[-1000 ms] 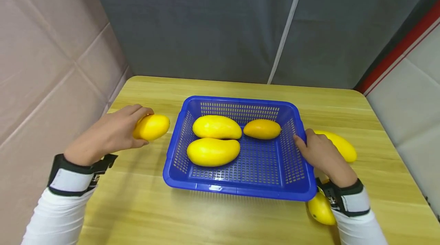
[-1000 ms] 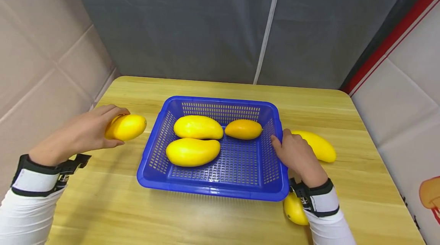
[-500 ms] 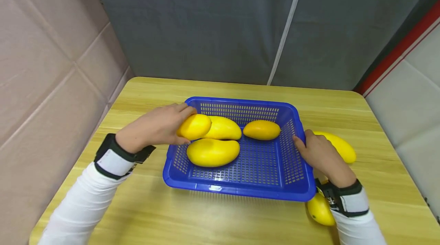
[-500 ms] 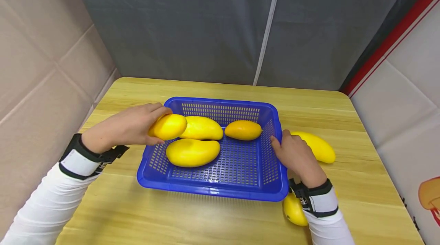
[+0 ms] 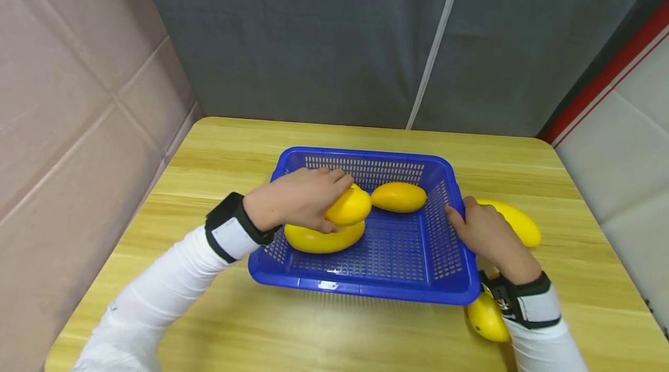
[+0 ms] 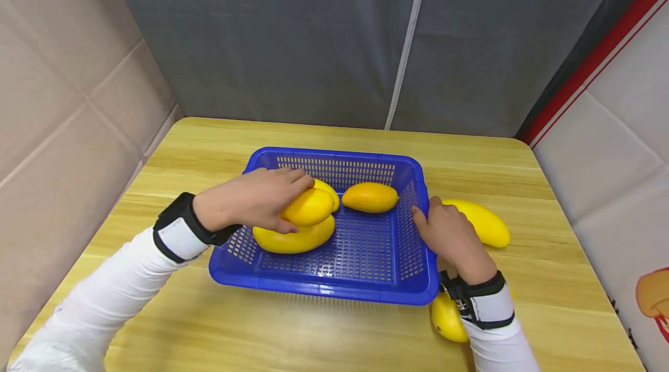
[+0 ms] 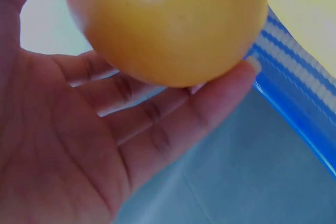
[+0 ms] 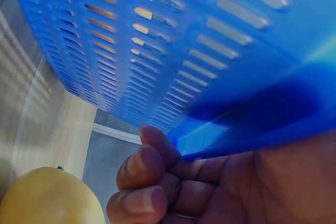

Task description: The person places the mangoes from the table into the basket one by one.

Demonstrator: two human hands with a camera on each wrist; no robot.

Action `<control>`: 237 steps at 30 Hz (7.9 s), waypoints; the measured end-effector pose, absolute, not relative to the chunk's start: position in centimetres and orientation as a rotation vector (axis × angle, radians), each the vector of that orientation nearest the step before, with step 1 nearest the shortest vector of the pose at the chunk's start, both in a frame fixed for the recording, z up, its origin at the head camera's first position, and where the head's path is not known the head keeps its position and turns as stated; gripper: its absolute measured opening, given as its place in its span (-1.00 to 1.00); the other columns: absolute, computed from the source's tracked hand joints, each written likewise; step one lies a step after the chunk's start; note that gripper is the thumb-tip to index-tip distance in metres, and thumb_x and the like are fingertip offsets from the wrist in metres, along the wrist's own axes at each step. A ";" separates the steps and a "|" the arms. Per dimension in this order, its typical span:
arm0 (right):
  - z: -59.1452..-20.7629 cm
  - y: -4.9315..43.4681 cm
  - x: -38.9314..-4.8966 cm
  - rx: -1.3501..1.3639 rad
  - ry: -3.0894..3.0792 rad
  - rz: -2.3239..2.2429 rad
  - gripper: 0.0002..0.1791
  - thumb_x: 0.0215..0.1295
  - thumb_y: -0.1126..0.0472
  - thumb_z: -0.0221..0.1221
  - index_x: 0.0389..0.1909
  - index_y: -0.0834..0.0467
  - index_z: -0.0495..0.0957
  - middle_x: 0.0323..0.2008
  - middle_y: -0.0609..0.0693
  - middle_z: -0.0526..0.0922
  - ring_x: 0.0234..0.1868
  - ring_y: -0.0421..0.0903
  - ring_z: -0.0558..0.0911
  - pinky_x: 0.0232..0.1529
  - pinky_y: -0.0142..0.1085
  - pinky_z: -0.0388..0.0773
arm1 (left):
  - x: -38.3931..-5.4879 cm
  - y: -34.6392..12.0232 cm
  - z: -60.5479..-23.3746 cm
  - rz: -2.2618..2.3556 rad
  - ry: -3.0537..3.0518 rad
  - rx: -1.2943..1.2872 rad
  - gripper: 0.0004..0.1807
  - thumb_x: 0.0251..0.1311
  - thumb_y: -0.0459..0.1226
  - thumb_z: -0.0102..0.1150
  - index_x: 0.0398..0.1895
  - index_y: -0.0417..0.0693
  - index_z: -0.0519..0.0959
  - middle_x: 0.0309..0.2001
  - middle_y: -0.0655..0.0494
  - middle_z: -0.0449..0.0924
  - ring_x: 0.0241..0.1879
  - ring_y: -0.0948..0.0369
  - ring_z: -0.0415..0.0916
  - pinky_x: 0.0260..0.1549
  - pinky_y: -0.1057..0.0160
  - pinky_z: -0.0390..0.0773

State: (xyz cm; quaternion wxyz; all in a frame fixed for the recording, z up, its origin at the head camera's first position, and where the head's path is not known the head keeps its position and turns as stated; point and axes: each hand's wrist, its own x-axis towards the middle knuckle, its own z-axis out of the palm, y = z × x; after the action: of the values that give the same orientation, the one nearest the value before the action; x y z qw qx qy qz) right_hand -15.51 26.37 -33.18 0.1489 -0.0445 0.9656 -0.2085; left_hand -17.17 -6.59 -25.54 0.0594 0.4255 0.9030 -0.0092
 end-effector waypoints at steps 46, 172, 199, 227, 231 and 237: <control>-33.1 26.4 -15.3 -0.152 2.802 -0.619 -0.38 0.49 -0.08 -0.15 0.01 0.51 0.27 -0.53 0.12 0.48 -0.63 -0.11 0.52 -0.61 -0.30 0.48 | -17.9 7.4 -34.7 -0.561 2.754 1.523 -0.28 -0.05 0.23 0.27 0.05 -0.07 0.43 -0.18 0.12 0.53 -0.26 0.24 0.50 -0.29 0.30 0.53; -31.7 31.2 -10.8 -0.325 3.002 -0.551 -0.65 0.45 -0.04 -0.01 -0.30 0.16 0.54 -0.65 -0.14 0.32 -0.60 -0.20 0.35 -0.57 -0.35 0.25 | -20.6 -14.8 -35.2 1.056 2.759 0.331 -0.59 0.30 -0.03 0.06 -0.24 -0.27 0.39 -0.60 -0.02 0.48 -0.72 0.19 0.50 -0.69 0.26 0.53; -33.6 36.5 -3.5 -0.791 2.960 -0.514 -0.56 -0.05 0.13 0.46 -0.15 -0.16 0.50 -0.17 -0.36 0.49 -0.22 -0.32 0.51 -0.20 -0.54 0.45 | -20.7 -15.0 -35.2 1.086 2.787 0.356 -0.65 0.29 -0.06 0.09 -0.34 -0.19 0.37 -0.62 0.02 0.40 -0.70 0.19 0.48 -0.71 0.26 0.49; -34.6 37.9 -6.1 -0.430 2.312 -0.715 -0.31 0.01 -0.04 0.39 0.13 0.18 0.43 0.01 -0.01 0.52 -0.13 -0.29 0.45 -0.17 -0.38 0.47 | -20.8 -15.2 -34.7 1.035 2.809 0.353 -0.61 0.29 0.00 0.08 -0.36 -0.16 0.37 -0.64 0.06 0.32 -0.67 0.17 0.42 -0.70 0.29 0.37; -34.7 37.8 -6.1 -0.422 2.279 -0.724 -0.30 0.05 -0.04 0.38 0.18 0.18 0.41 0.04 0.01 0.52 -0.11 -0.31 0.46 -0.13 -0.39 0.46 | -20.8 -15.2 -34.7 1.022 2.818 0.356 -0.60 0.29 0.01 0.08 -0.37 -0.17 0.37 -0.64 0.08 0.29 -0.67 0.18 0.40 -0.70 0.29 0.36; -34.6 37.8 -5.8 -0.430 2.283 -0.712 -0.28 0.07 -0.07 0.36 0.21 0.16 0.39 0.09 0.07 0.53 -0.03 -0.34 0.46 -0.07 -0.45 0.43 | -20.6 -15.0 -34.6 1.054 2.779 0.350 -0.62 0.30 -0.01 0.07 -0.28 -0.19 0.39 -0.61 0.04 0.41 -0.67 0.19 0.48 -0.68 0.27 0.49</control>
State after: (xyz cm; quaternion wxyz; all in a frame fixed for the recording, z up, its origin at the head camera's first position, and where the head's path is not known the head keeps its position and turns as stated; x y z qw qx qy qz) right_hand -5.81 37.80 -34.58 0.3483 -0.1659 0.8807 -0.2747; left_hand -20.61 -14.97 -34.65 0.0747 0.1167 0.9260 0.3511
